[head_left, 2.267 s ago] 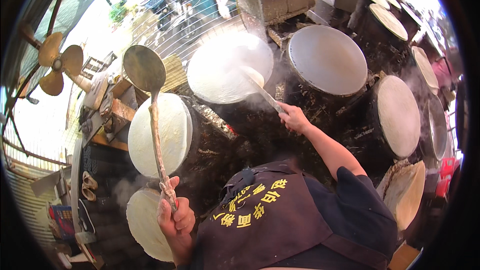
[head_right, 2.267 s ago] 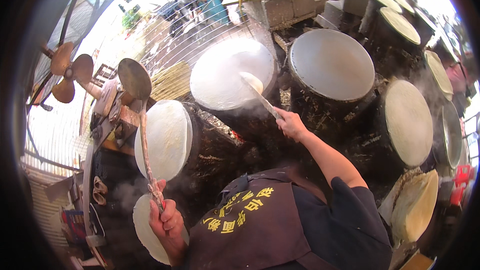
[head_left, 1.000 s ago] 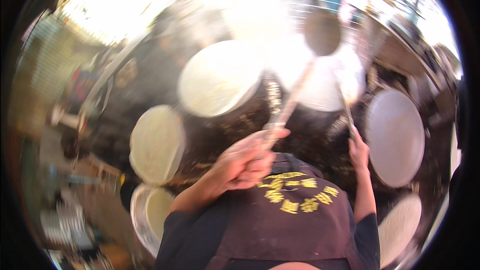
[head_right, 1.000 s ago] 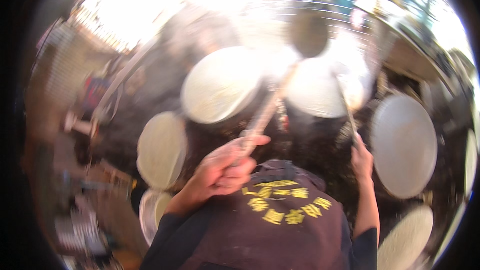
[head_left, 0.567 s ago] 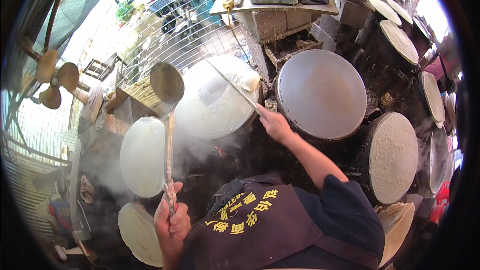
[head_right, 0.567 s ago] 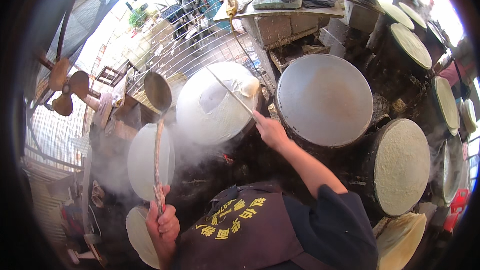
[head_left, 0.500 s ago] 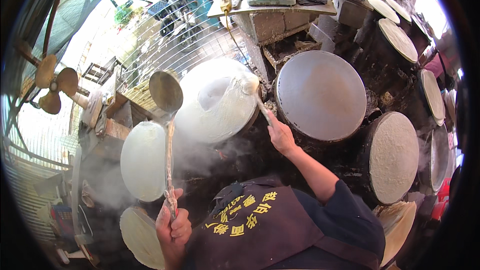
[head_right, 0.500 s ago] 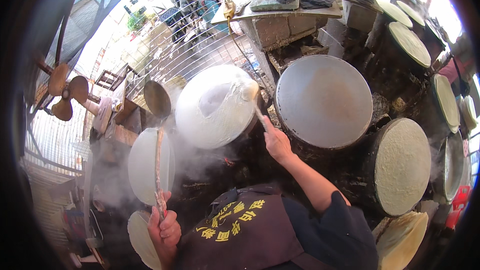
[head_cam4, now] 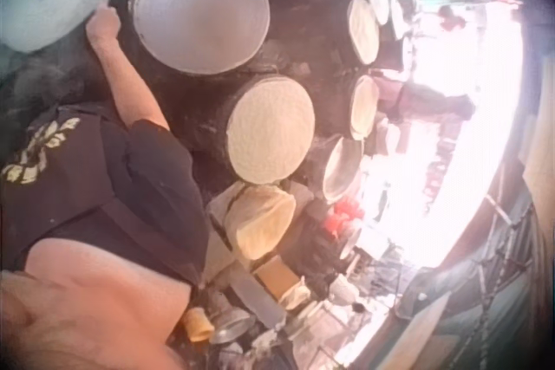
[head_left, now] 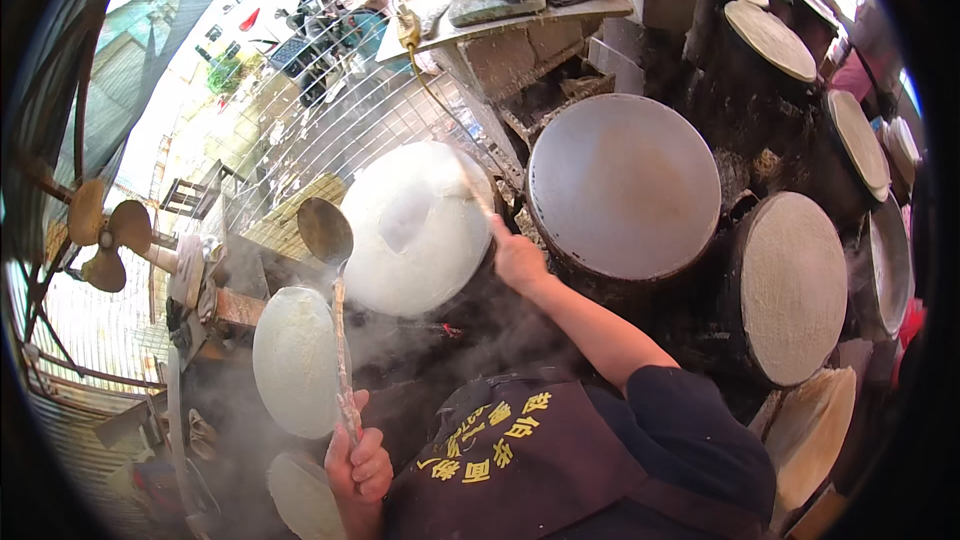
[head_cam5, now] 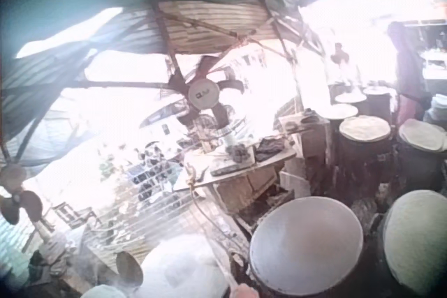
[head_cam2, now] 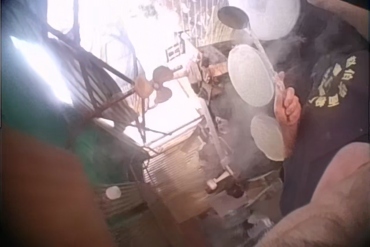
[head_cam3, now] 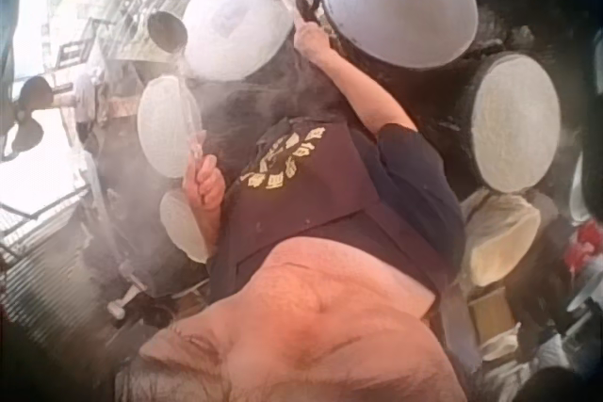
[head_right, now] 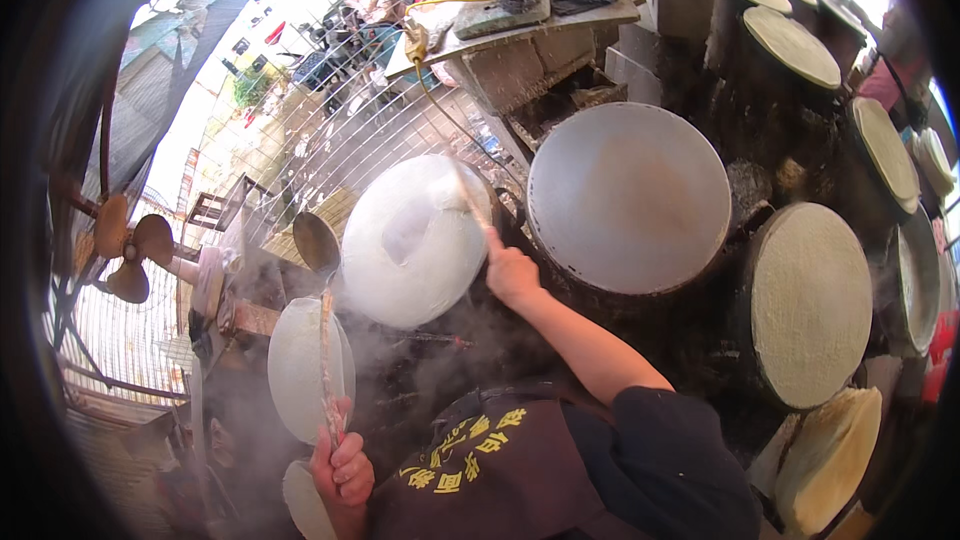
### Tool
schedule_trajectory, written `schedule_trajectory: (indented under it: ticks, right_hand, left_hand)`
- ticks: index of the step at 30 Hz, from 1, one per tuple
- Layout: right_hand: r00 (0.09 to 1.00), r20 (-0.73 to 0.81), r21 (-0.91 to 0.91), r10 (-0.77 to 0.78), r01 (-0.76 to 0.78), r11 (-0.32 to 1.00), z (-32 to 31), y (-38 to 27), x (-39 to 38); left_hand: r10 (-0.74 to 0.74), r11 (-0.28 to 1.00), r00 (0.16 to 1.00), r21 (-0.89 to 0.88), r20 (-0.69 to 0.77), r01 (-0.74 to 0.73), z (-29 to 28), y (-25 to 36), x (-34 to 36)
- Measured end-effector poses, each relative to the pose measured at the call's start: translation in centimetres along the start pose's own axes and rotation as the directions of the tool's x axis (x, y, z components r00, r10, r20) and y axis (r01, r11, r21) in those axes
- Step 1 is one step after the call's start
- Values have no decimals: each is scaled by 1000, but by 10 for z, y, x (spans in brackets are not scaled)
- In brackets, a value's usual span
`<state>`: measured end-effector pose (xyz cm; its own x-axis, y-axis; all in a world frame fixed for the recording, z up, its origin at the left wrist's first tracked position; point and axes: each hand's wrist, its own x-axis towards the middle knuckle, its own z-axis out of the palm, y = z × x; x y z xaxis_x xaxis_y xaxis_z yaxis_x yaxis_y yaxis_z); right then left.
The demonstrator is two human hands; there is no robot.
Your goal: The person ladles batter onto several hot cylindrical cooking surfaces, spreads it into thin circular sheets, and removes the cooked sheets to stack them. The process repeats continuously across multiple burners.
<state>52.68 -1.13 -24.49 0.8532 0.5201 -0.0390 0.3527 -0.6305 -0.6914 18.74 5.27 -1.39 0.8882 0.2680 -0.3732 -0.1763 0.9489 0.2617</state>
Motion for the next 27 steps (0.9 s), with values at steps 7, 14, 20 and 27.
schedule_trajectory:
  ticks: [7, 14, 20, 27]
  right_hand:
    - [977, 61, 85, -203, 197, 977, 13, -14, 29]
    - [967, 141, -12, -214, 218, 976, 20, -33, 6]
    - [974, 110, 49, -199, 195, 980, -2, -19, 36]
    - [889, 301, -10, -346, 366, 931, 32, -44, 30]
  left_hand:
    - [-15, 1000, 999, -24, 29, 15, 5, -7, -7]
    - [67, 997, 998, -32, 5, -67, -1, -10, -23]
    - [95, 994, 995, -56, 12, -95, -7, -17, -34]
    - [114, 992, 993, -47, -44, -116, 2, -31, -31]
